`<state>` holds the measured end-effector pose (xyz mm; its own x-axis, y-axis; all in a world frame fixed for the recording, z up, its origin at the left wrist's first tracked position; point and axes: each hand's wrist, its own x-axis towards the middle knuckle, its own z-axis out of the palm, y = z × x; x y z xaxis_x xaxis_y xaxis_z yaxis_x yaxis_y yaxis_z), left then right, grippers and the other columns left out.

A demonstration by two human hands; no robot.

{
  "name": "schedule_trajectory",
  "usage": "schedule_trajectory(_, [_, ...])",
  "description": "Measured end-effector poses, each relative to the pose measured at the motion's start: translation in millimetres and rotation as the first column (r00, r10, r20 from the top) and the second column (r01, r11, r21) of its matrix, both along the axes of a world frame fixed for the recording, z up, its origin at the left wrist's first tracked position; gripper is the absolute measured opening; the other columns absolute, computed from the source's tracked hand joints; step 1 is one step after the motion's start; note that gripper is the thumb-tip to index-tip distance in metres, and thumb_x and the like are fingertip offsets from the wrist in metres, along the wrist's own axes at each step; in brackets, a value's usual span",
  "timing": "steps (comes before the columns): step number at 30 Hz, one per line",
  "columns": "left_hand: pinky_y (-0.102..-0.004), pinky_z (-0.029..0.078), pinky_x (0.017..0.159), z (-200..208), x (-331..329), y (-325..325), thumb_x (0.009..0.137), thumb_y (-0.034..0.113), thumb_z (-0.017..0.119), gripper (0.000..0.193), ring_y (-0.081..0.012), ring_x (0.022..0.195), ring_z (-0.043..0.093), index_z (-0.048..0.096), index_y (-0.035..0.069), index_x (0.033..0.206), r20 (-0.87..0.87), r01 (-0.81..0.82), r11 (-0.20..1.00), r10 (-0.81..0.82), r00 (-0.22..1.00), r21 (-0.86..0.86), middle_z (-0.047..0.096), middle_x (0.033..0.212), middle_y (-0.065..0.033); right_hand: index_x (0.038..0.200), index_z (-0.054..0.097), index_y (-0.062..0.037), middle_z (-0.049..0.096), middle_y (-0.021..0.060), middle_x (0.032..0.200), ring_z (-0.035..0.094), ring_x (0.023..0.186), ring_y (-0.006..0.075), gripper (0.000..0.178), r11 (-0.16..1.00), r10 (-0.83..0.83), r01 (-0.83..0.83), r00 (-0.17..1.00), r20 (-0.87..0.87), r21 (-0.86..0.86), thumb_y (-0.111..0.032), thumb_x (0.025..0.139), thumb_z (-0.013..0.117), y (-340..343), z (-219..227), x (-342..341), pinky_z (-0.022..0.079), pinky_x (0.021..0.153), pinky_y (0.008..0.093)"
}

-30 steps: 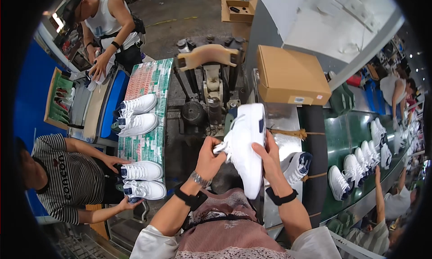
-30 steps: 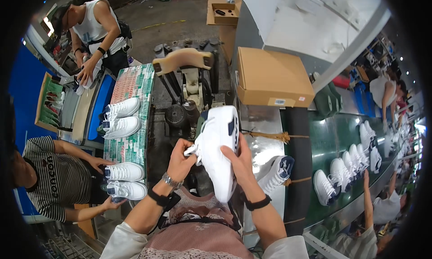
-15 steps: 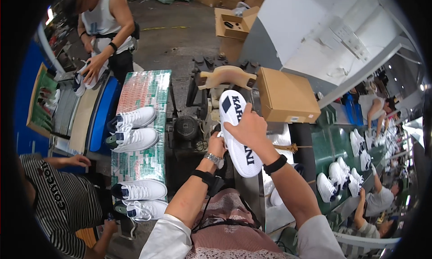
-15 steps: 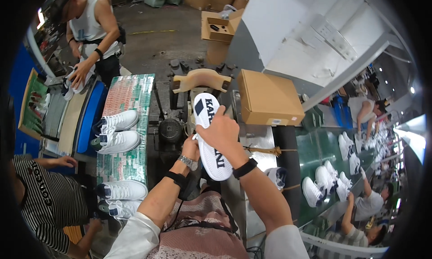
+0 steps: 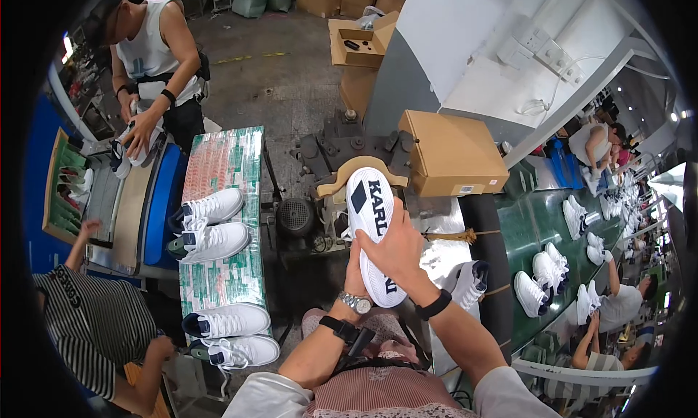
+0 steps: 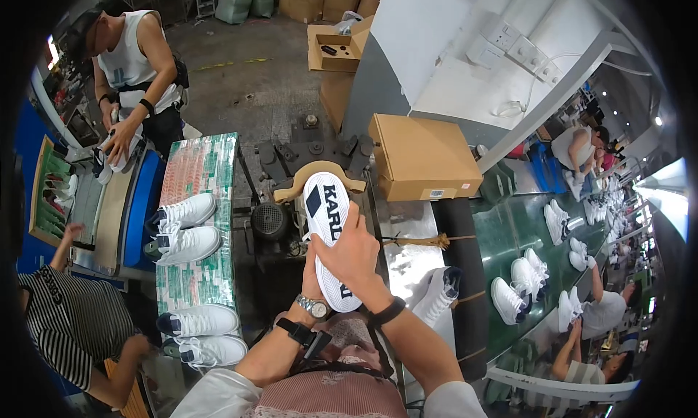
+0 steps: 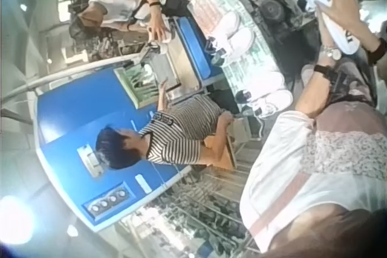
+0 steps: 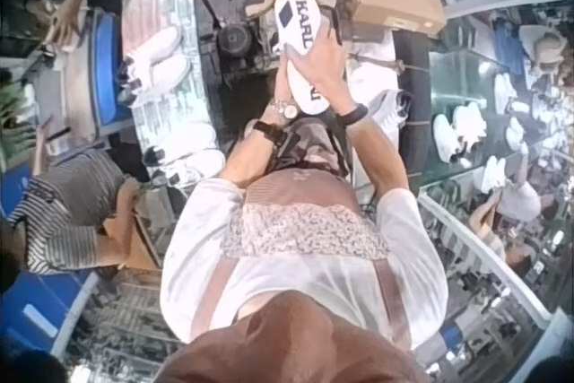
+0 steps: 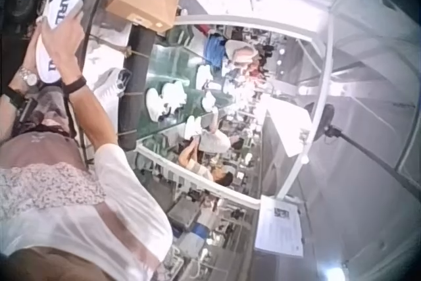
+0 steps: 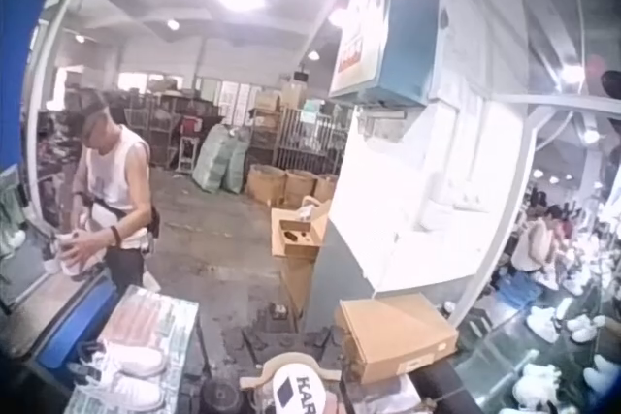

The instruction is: Insert shoe lasts into uppers and move a transport rack in a factory setting.

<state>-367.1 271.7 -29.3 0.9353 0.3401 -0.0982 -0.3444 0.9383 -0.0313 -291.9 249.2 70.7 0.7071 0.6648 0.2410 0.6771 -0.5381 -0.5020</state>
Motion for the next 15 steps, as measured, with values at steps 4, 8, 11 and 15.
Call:
schedule_trajectory(4, [-0.0403, 0.044, 0.108, -4, 0, -2, 0.103, 0.056, 0.038, 0.068, -0.0268, 0.127, 0.054, 0.037, 0.008, 0.150, -0.042, -0.012, 0.999, 0.014, 0.999, 0.035, 0.051, 0.144, -0.0125, 0.136, 0.036, 0.0038, 0.061, 0.0266, 0.103, 0.067, 0.082, 0.0439, 0.088, 0.996, 0.012, -0.015, 0.999, 0.037, 0.086, -0.033, 0.070, 0.081, -5, -4, -2, 0.056, 0.068, 0.0482])
schedule_trajectory(8, [-0.0397, 0.043, 0.109, -14, -2, -3, 0.103, 0.056, 0.038, 0.068, -0.0265, 0.127, 0.054, 0.037, 0.007, 0.150, -0.052, -0.012, 0.998, 0.015, 0.999, 0.066, 0.051, 0.144, -0.0123, 0.136, 0.036, 0.0028, 0.061, 0.0259, 0.104, 0.067, 0.083, 0.0434, 0.088, 0.992, -0.009, 0.002, 0.999, 0.051, 0.126, -0.034, 0.070, 0.081, -10, -7, -6, 0.056, 0.069, 0.0480])
schedule_trajectory(11, [-0.0396, 0.044, 0.108, -14, -4, -2, 0.102, 0.057, 0.040, 0.070, -0.0264, 0.128, 0.054, 0.037, 0.006, 0.150, -0.090, -0.011, 0.992, 0.023, 0.996, 0.127, 0.052, 0.144, -0.0124, 0.136, 0.037, 0.0019, 0.062, 0.0258, 0.106, 0.067, 0.086, 0.0425, 0.088, 0.990, -0.024, 0.022, 1.000, 0.012, 0.139, -0.033, 0.069, 0.082, -12, -5, -8, 0.055, 0.071, 0.0480])
schedule_trajectory(15, [-0.0398, 0.045, 0.107, -10, -9, -3, 0.099, 0.059, 0.046, 0.073, -0.0262, 0.127, 0.054, 0.037, 0.006, 0.149, -0.146, -0.010, 0.984, 0.037, 0.989, 0.180, 0.052, 0.143, -0.0123, 0.135, 0.038, 0.0026, 0.062, 0.0266, 0.105, 0.067, 0.086, 0.0423, 0.088, 0.980, -0.024, 0.024, 1.000, -0.001, 0.196, -0.031, 0.068, 0.084, -16, -5, -13, 0.055, 0.072, 0.0480])
